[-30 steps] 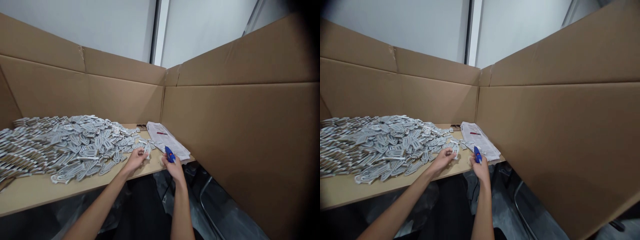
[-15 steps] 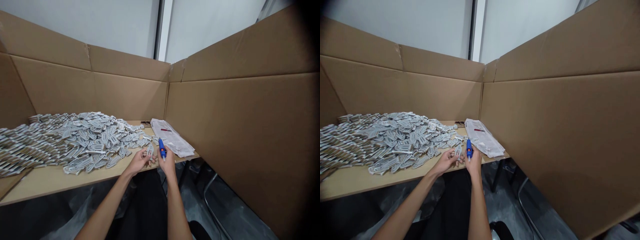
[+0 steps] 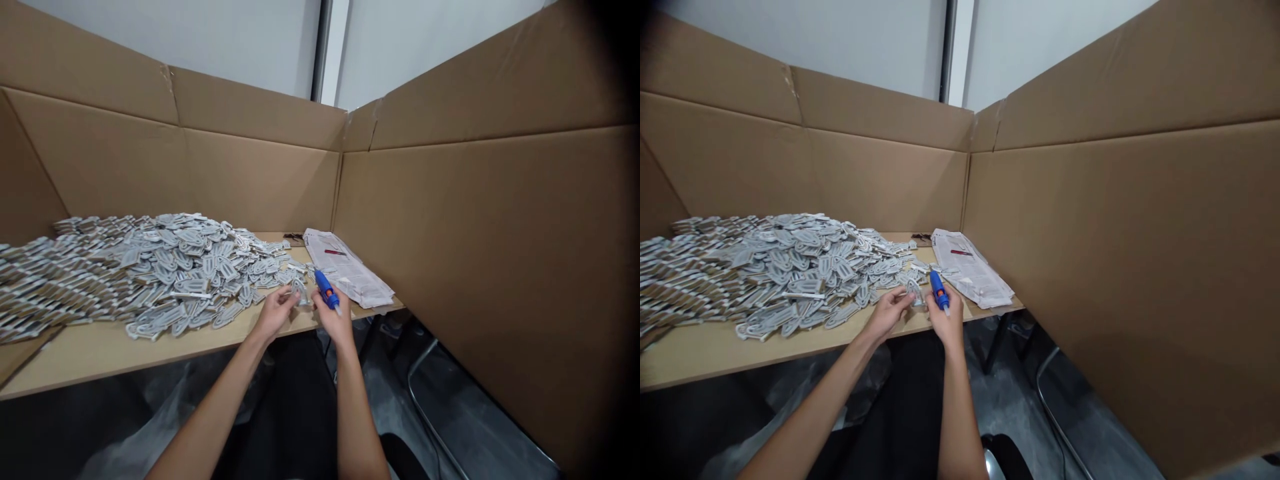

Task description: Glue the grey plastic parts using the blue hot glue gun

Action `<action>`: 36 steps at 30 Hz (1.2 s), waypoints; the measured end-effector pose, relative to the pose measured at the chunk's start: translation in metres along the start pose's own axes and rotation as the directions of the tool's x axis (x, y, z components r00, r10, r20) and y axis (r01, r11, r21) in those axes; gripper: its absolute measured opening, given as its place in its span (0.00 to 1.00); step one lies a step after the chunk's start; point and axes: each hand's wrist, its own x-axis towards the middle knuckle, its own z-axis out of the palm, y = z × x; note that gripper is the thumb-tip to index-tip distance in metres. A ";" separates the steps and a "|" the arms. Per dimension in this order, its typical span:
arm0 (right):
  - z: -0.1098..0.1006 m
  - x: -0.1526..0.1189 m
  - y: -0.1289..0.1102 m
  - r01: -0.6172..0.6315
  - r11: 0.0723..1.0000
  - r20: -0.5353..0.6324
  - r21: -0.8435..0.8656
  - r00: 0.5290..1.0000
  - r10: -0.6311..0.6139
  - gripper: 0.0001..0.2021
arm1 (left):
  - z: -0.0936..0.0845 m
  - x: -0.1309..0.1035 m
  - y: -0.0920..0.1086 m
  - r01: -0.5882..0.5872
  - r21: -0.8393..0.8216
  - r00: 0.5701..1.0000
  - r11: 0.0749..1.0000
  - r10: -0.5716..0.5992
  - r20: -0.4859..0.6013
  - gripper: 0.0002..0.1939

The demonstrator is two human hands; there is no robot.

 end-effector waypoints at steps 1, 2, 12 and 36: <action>0.002 0.000 0.000 -0.003 1.000 -0.025 -0.011 1.000 0.003 0.11 | -0.001 0.000 0.000 -0.018 0.018 1.000 1.000 0.018 -0.019 0.16; 0.005 -0.001 -0.001 -0.006 1.000 -0.048 -0.016 0.999 0.005 0.12 | -0.002 0.000 0.000 -0.022 0.025 0.999 0.999 0.023 -0.038 0.16; 0.015 -0.007 0.000 0.042 0.978 -0.085 -0.204 0.995 -0.060 0.11 | 0.002 0.001 -0.001 0.054 -0.187 0.998 0.981 -0.055 -0.003 0.22; 0.020 -0.005 0.006 0.007 0.902 -0.100 -0.432 0.993 -0.056 0.14 | 0.000 0.000 -0.003 -0.073 0.077 0.997 0.994 0.074 -0.013 0.18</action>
